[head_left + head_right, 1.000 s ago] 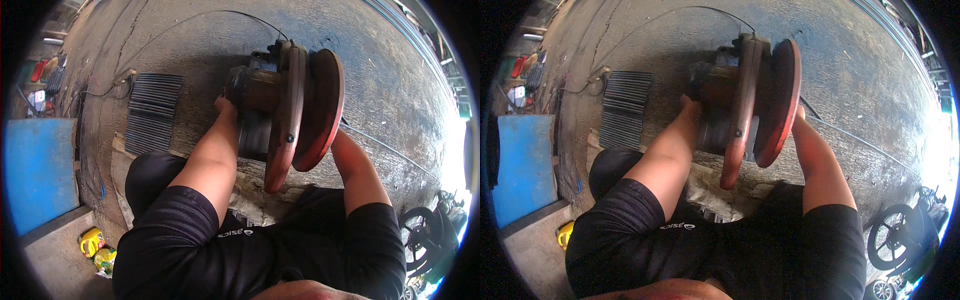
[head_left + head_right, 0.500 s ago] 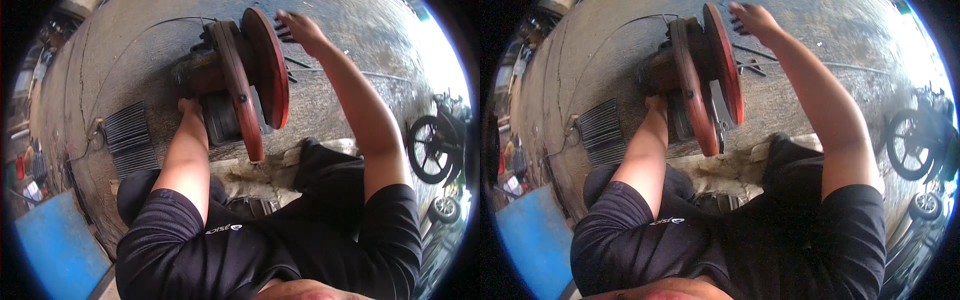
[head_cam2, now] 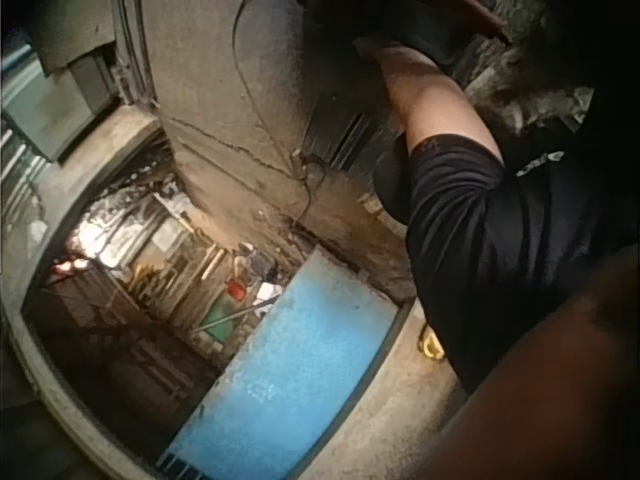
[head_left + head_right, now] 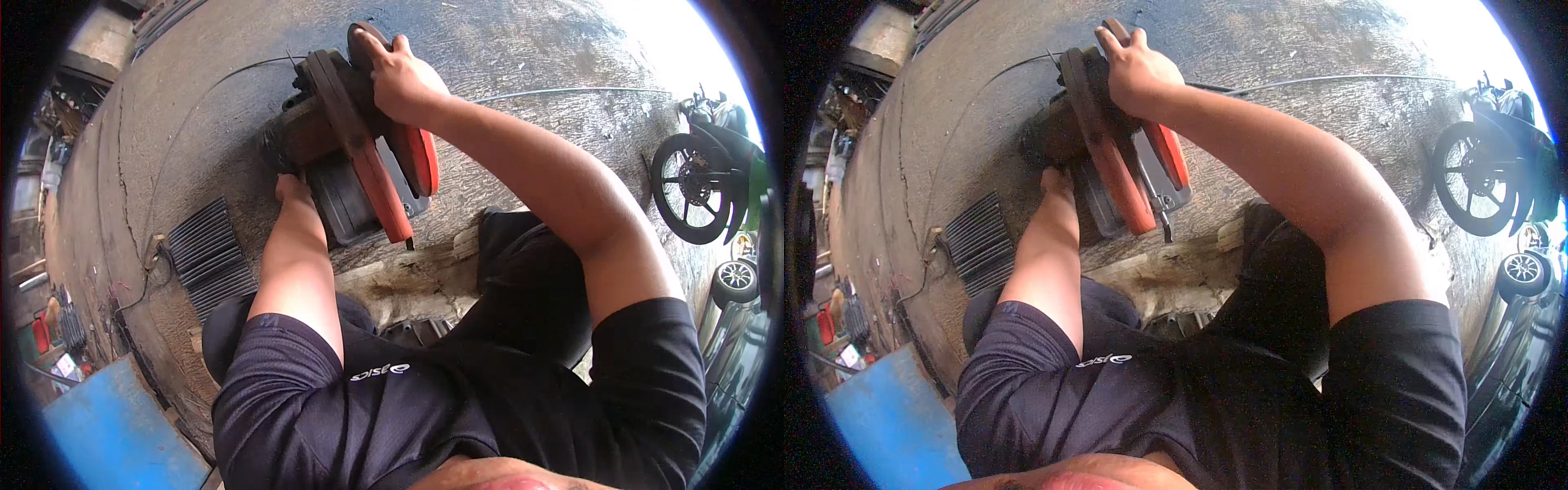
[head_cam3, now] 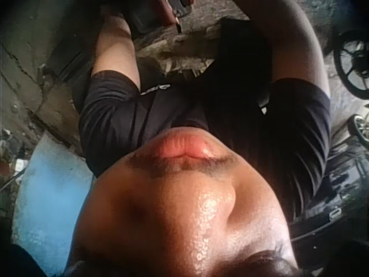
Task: Using a metal chop saw to cut thin metal rods to length.
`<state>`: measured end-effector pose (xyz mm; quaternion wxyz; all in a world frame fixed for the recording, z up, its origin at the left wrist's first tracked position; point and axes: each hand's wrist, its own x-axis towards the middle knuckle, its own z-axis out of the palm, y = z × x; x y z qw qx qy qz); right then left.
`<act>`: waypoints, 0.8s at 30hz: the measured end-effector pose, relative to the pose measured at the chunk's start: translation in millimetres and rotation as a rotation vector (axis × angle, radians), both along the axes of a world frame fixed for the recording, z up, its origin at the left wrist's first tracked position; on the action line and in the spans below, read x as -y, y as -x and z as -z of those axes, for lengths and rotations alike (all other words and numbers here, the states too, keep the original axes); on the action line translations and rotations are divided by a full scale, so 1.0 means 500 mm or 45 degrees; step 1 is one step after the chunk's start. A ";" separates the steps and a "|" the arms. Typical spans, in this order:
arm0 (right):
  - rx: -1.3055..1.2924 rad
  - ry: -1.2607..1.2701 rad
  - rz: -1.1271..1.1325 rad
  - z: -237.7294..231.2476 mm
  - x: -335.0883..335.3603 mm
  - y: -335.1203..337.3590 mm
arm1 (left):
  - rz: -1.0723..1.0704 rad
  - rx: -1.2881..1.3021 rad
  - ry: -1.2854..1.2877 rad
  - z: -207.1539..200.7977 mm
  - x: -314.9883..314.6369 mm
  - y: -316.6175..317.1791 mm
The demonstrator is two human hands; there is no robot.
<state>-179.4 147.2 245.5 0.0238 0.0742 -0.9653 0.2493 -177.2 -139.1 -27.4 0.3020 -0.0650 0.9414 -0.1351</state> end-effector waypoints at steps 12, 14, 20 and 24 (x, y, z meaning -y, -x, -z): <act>-0.330 -1.453 -0.784 -0.134 0.021 0.200 | -1.919 -0.873 -1.459 0.065 -0.003 0.023; -0.285 -1.491 -0.817 -0.146 0.032 0.225 | -2.366 -1.245 -1.943 0.057 -0.014 0.024; -0.290 -1.532 -0.880 -0.140 0.030 0.243 | -2.556 -1.515 -1.946 0.016 -0.044 0.018; -0.259 -1.530 -0.911 -0.139 0.028 0.250 | -2.604 -1.550 -1.844 -0.020 -0.066 0.021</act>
